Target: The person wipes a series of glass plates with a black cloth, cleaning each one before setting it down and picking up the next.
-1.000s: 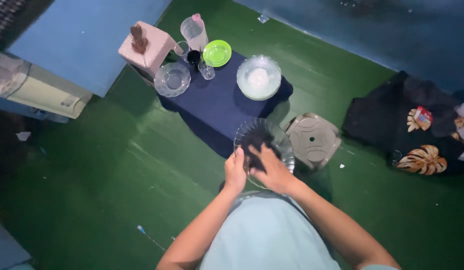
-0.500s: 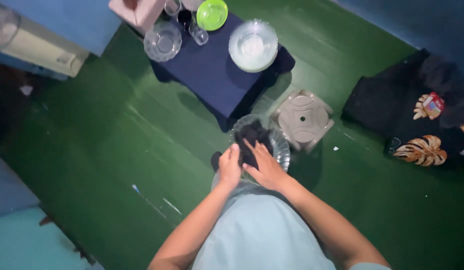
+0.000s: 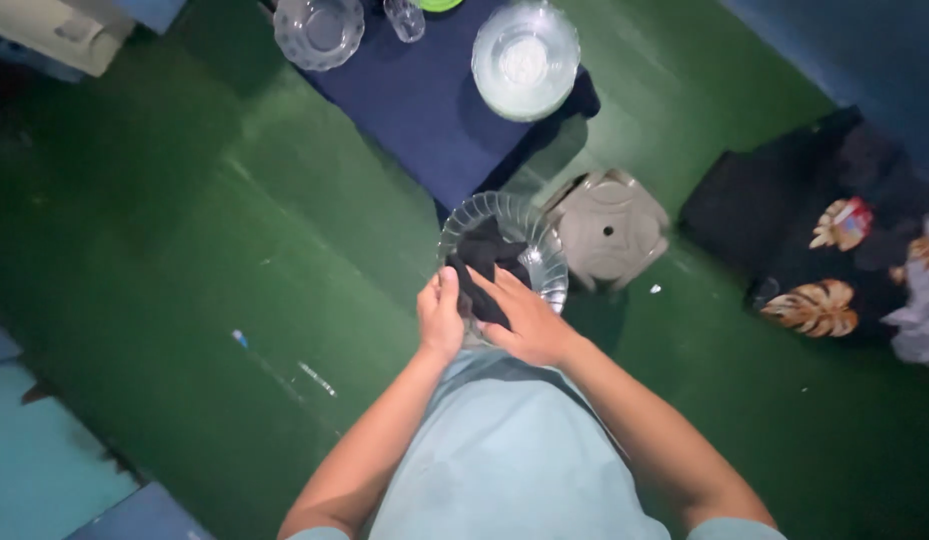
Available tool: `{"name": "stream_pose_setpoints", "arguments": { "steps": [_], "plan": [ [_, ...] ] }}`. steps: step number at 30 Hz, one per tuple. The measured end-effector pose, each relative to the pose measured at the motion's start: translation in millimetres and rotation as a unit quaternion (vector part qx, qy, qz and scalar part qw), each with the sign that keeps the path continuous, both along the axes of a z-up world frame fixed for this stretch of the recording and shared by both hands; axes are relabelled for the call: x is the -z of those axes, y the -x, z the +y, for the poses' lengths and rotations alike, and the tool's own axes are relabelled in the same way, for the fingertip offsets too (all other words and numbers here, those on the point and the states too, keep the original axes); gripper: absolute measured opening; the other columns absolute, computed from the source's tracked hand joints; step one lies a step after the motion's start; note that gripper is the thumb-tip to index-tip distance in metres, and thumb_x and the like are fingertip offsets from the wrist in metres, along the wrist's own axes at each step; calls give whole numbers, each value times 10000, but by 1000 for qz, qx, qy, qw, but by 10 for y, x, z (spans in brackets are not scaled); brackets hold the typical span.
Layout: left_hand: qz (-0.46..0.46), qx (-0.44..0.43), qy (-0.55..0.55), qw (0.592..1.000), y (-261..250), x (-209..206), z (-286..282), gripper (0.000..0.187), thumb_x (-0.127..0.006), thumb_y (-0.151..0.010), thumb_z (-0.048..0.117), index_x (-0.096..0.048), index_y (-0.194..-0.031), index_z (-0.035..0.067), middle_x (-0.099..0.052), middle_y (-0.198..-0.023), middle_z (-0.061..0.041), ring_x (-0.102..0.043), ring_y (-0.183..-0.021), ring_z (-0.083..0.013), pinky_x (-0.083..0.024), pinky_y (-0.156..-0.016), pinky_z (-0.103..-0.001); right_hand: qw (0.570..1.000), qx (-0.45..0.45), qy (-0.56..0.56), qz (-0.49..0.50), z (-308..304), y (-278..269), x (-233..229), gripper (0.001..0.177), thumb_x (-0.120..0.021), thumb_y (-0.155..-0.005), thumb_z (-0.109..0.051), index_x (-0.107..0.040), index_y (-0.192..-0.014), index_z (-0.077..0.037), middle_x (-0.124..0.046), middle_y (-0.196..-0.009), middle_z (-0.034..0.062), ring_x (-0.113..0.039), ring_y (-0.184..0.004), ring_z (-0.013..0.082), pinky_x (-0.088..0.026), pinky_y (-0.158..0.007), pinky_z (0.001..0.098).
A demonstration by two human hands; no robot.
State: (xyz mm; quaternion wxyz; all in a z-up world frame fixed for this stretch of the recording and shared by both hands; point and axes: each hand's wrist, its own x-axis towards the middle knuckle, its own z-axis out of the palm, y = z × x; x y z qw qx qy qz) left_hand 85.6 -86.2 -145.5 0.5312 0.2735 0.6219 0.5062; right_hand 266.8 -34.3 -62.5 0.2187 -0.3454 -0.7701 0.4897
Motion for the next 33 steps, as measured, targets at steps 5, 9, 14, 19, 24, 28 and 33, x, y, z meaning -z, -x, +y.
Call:
{"name": "stream_pose_setpoints", "arguments": {
  "steps": [5, 9, 14, 19, 24, 28, 33],
  "plan": [
    [-113, 25, -25, 993, 115, -684, 645, 605, -475, -1026, 399, -440, -1511, 40, -679, -1114, -102, -719, -817, -123, -601, -702, -264, 962, 93, -148, -209, 511, -105, -207, 805, -737, -776, -225, -459, -1525, -134, -493, -1471, 253, -312, -1498, 471, -225, -1223, 510],
    [-160, 51, -148, 975, 219, -970, 1070, 618, -527, -1074, 370, -417, -1531, -30, -637, -1355, -120, -637, -1142, -88, -497, -1009, -239, 979, 105, -118, -127, 644, 244, -354, 837, -735, -817, -229, -378, -1561, -88, -446, -1528, 281, -315, -1507, 488, -259, -1215, 497],
    [-131, 96, -159, 974, 466, -1001, 1361, 608, -505, -1113, 372, -524, -1504, -94, -668, -1285, -104, -563, -1101, -100, -436, -958, -245, 983, 128, -97, -85, 1358, 707, -484, 957, -743, -798, -277, -250, -1571, -1, -382, -1533, 314, -351, -1441, 467, -310, -1169, 489],
    [-116, 93, -135, 980, 835, -992, 1677, 659, -497, -1100, 397, -458, -1564, -69, -693, -1183, -113, -566, -1003, -110, -461, -910, -240, 931, 183, -213, -235, 1630, 924, -473, 765, -731, -859, -201, -433, -1555, -89, -374, -1607, 286, -317, -1540, 466, -282, -1249, 496],
    [-78, 86, -223, 968, 1147, -1127, 1900, 645, -498, -1131, 406, -449, -1519, -107, -633, -1414, -146, -589, -1244, -138, -456, -1061, -252, 972, 152, -19, -176, 1356, 1244, -498, 804, -648, -830, -177, -404, -1590, -85, -334, -1625, 303, -311, -1536, 456, -288, -1236, 488],
    [-90, 136, -148, 975, 1274, -1120, 1785, 643, -510, -1084, 414, -486, -1523, -56, -730, -1200, -146, -641, -998, -114, -552, -861, -257, 955, 105, -184, -206, 1701, 1381, -493, 837, -730, -807, -291, -383, -1530, -52, -374, -1505, 264, -247, -1509, 510, -195, -1217, 557],
    [-136, 126, -54, 981, 1264, -1103, 1580, 632, -523, -1009, 393, -456, -1519, 27, -745, -1095, -113, -738, -812, -125, -573, -679, -244, 938, 197, -225, -175, 1688, 1307, -469, 747, -715, -920, -228, -394, -1578, -80, -324, -1627, 329, -285, -1532, 491, -235, -1240, 504]
  ]
}}
